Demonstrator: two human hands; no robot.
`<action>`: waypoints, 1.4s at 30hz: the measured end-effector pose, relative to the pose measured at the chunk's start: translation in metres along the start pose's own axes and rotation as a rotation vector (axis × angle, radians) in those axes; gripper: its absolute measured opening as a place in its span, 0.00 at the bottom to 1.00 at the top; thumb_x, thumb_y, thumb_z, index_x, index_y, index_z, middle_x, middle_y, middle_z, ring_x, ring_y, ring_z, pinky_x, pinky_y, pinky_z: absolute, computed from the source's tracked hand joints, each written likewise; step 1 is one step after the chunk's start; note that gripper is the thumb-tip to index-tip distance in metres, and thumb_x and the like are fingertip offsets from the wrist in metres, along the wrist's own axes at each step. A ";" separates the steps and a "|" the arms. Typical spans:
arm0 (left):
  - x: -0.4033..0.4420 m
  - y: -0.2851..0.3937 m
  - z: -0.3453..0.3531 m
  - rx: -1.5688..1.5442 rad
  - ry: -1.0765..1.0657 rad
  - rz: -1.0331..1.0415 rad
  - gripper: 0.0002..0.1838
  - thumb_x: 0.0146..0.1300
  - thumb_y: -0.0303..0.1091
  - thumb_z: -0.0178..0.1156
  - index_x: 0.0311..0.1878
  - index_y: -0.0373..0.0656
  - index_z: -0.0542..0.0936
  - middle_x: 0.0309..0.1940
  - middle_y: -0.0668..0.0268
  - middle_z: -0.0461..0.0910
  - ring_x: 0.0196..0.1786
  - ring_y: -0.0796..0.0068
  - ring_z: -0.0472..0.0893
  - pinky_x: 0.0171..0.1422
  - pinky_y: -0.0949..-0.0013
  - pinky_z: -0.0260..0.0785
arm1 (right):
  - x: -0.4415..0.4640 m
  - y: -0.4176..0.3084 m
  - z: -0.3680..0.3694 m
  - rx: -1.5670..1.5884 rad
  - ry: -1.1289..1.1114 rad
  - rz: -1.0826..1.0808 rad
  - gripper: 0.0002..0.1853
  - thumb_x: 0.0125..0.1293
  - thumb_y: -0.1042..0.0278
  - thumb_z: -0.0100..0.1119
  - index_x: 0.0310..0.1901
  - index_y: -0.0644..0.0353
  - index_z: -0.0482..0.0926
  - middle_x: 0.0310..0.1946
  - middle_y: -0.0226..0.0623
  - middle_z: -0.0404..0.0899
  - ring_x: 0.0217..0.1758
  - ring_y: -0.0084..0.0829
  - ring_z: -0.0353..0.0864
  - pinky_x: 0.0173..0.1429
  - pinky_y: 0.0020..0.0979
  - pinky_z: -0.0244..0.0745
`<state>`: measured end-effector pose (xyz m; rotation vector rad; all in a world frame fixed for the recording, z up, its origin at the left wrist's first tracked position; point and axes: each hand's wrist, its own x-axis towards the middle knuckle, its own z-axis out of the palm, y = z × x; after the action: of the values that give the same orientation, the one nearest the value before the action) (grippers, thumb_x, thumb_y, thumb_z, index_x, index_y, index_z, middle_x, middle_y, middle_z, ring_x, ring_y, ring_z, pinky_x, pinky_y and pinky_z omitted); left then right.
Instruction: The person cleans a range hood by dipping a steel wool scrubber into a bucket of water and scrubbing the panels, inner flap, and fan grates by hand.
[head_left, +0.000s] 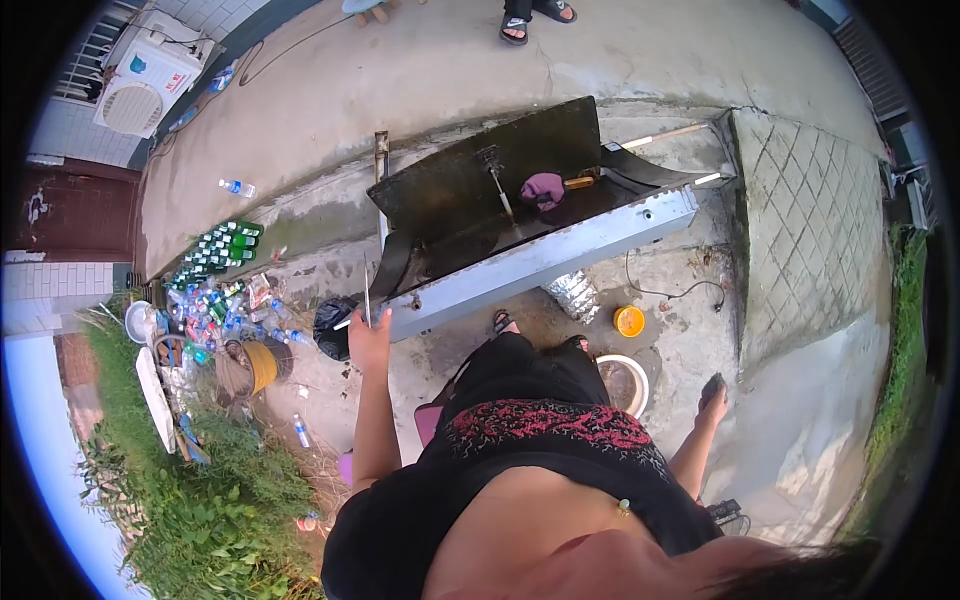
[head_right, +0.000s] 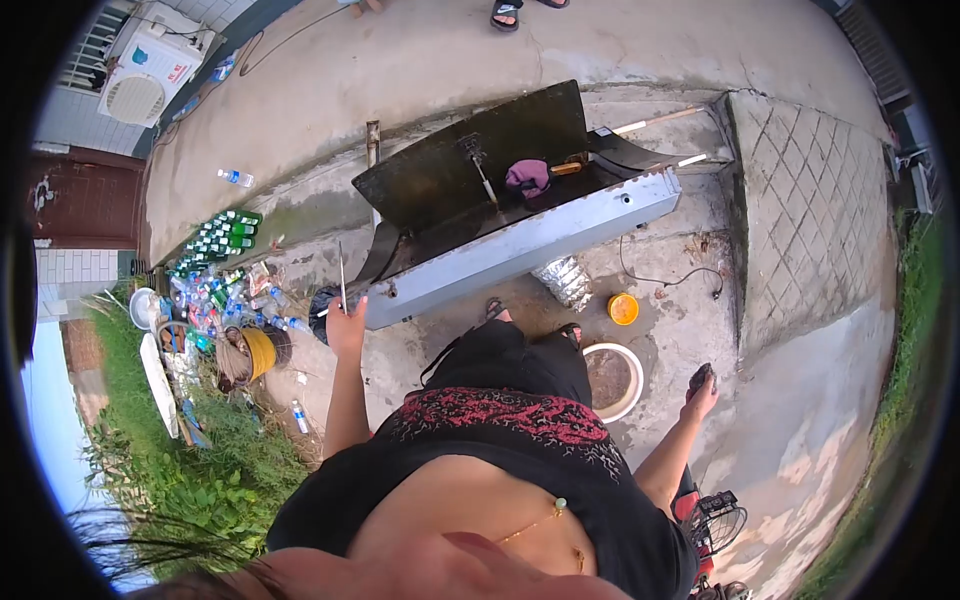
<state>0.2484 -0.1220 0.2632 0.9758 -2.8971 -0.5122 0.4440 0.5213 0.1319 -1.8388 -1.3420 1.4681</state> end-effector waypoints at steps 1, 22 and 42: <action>0.003 -0.009 -0.001 -0.020 -0.005 -0.048 0.36 0.46 0.55 0.65 0.52 0.36 0.72 0.40 0.53 0.78 0.41 0.57 0.78 0.44 0.60 0.70 | 0.007 -0.024 0.020 0.166 -0.176 0.017 0.16 0.57 0.54 0.56 0.42 0.53 0.71 0.31 0.29 0.76 0.25 0.24 0.74 0.23 0.23 0.66; -0.023 0.003 0.073 -0.565 0.148 -0.565 0.44 0.54 0.43 0.64 0.65 0.34 0.50 0.51 0.51 0.65 0.46 0.62 0.68 0.45 0.65 0.64 | -0.351 -0.077 0.596 -0.839 -1.206 -2.063 0.26 0.49 0.62 0.63 0.51 0.49 0.68 0.42 0.33 0.70 0.48 0.35 0.68 0.50 0.32 0.69; -0.019 0.019 0.057 -0.644 0.059 -0.723 0.40 0.55 0.41 0.64 0.63 0.34 0.53 0.57 0.49 0.64 0.56 0.59 0.68 0.61 0.64 0.59 | -0.327 -0.066 0.624 -0.855 -1.300 -2.322 0.15 0.53 0.68 0.51 0.45 0.49 0.72 0.41 0.28 0.68 0.48 0.31 0.67 0.51 0.29 0.67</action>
<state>0.2449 -0.0798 0.2165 1.7936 -1.9851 -1.2934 -0.1416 0.1244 0.1297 1.4005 -2.6936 0.2241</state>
